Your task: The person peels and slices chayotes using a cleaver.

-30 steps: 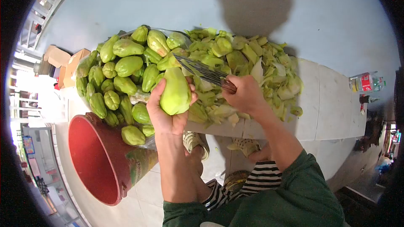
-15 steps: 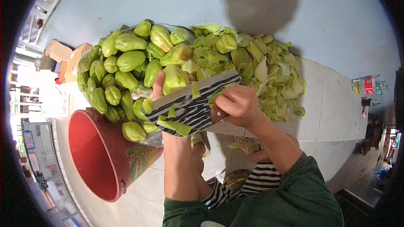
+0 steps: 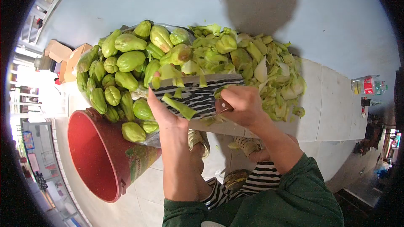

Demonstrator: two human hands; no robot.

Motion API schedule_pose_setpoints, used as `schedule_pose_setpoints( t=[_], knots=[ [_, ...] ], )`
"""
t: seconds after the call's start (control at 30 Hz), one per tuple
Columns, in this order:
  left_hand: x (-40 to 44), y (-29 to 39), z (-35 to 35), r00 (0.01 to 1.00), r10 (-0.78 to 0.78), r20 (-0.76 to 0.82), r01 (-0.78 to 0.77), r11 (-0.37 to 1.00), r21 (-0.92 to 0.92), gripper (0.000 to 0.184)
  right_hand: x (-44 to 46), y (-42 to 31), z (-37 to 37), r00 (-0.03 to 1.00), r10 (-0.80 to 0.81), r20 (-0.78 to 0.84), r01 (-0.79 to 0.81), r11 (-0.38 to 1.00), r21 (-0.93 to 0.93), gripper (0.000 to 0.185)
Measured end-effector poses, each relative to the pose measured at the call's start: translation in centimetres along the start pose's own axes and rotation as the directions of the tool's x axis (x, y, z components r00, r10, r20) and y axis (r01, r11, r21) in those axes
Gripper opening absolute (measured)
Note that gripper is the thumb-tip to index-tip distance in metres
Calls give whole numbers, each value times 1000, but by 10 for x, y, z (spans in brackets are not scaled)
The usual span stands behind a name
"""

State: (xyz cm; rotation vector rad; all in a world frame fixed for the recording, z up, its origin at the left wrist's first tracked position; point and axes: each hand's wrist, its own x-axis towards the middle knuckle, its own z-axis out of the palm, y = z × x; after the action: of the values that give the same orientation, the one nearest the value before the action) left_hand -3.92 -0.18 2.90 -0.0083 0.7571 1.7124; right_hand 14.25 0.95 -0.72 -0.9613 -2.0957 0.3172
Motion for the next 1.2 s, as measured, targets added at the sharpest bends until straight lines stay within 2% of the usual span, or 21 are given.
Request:
schedule_pose_setpoints(
  t=[0.1, 0.13, 0.17, 0.33, 0.43, 0.5, 0.53, 0.63, 0.7, 0.73, 0.77, 0.8, 0.83, 0.9, 0.93, 0.97, 1.0, 1.03, 1.07, 1.13, 1.2],
  knots=[
    [-2, 2, -5, 984, 6, 177, -26, 994, 109, 35, 4, -6, -6, 999, -32, 17, 30, 997, 74, 21],
    [-2, 3, 1, 998, -30, 56, 24, 993, 117, 36, 5, -7, -6, 999, -51, 11, 49, 993, 111, 21],
    [-2, 3, 2, 998, -34, 53, 27, 992, 120, 36, 3, -5, -4, 999, -46, 11, 44, 993, 112, 21],
    [7, 4, -3, 993, -28, 111, 27, 1000, 13, 40, 1, 10, -1, 992, 106, 71, -117, 975, 190, 18],
    [2, 1, 1, 992, -23, 122, 19, 999, 33, 38, 1, 9, -4, 995, 77, 67, -87, 981, 174, 18],
    [0, 1, 2, 988, -89, 125, 81, 994, 73, 40, 3, 4, -12, 995, 41, 90, -57, 981, 188, 17],
    [5, 2, -4, 972, -131, 196, 121, 991, 61, 40, 4, 3, -14, 994, 3, 107, -25, 979, 201, 17],
    [2, 4, 0, 984, -143, 110, 135, 988, 74, 37, 5, 3, -13, 996, 1, 87, -18, 980, 200, 16],
    [1, 2, 3, 999, -36, 21, 36, 999, 37, 38, 5, 9, -4, 994, 81, 69, -92, 979, 184, 15],
    [9, 10, -12, 946, -186, 266, 193, 981, 2, 40, 6, 11, -2, 986, 158, 49, -164, 972, 170, 16],
    [18, 18, -27, 812, -305, 498, 348, 937, 7, 42, 6, 12, -4, 987, 157, 43, -162, 972, 167, 16],
    [16, 18, -23, 809, -305, 502, 348, 937, 9, 42, 6, 13, -7, 970, 209, 123, -225, 964, 138, 15],
    [14, 17, -20, 822, -282, 494, 307, 951, 33, 41, 5, 13, -10, 943, 262, 203, -287, 952, 104, 17],
    [7, 10, -13, 838, -257, 482, 264, 963, 55, 41, 4, 13, -13, 950, 223, 219, -255, 959, 128, 17],
    [-1, 3, 2, 954, -158, 254, 150, 987, 49, 41, 4, 13, -13, 956, 185, 230, -223, 963, 152, 16],
    [-4, -1, 10, 999, -36, 13, 35, 997, 71, 41, 5, 13, -12, 955, 183, 232, -222, 963, 153, 16],
    [-2, 0, 7, 999, -33, -11, 34, 995, 96, 43, 5, 13, -12, 939, 244, 244, -290, 941, 176, 17],
    [1, 10, -5, 939, -166, 301, 116, 978, 176, 48, 6, 13, -12, 918, 303, 257, -357, 913, 197, 18],
    [2, 12, -8, 930, -193, 314, 140, 973, 184, 48, 5, 17, -9, 918, 302, 255, -356, 914, 197, 18],
    [2, 13, -4, 916, -221, 334, 163, 967, 195, 48, 4, 26, -3, 839, 452, 301, -500, 860, 104, 20],
    [1, 13, -2, 919, -211, 333, 184, 977, 111, 51, 1, 28, -6, 838, 451, 307, -504, 856, 118, 21]
  ],
)
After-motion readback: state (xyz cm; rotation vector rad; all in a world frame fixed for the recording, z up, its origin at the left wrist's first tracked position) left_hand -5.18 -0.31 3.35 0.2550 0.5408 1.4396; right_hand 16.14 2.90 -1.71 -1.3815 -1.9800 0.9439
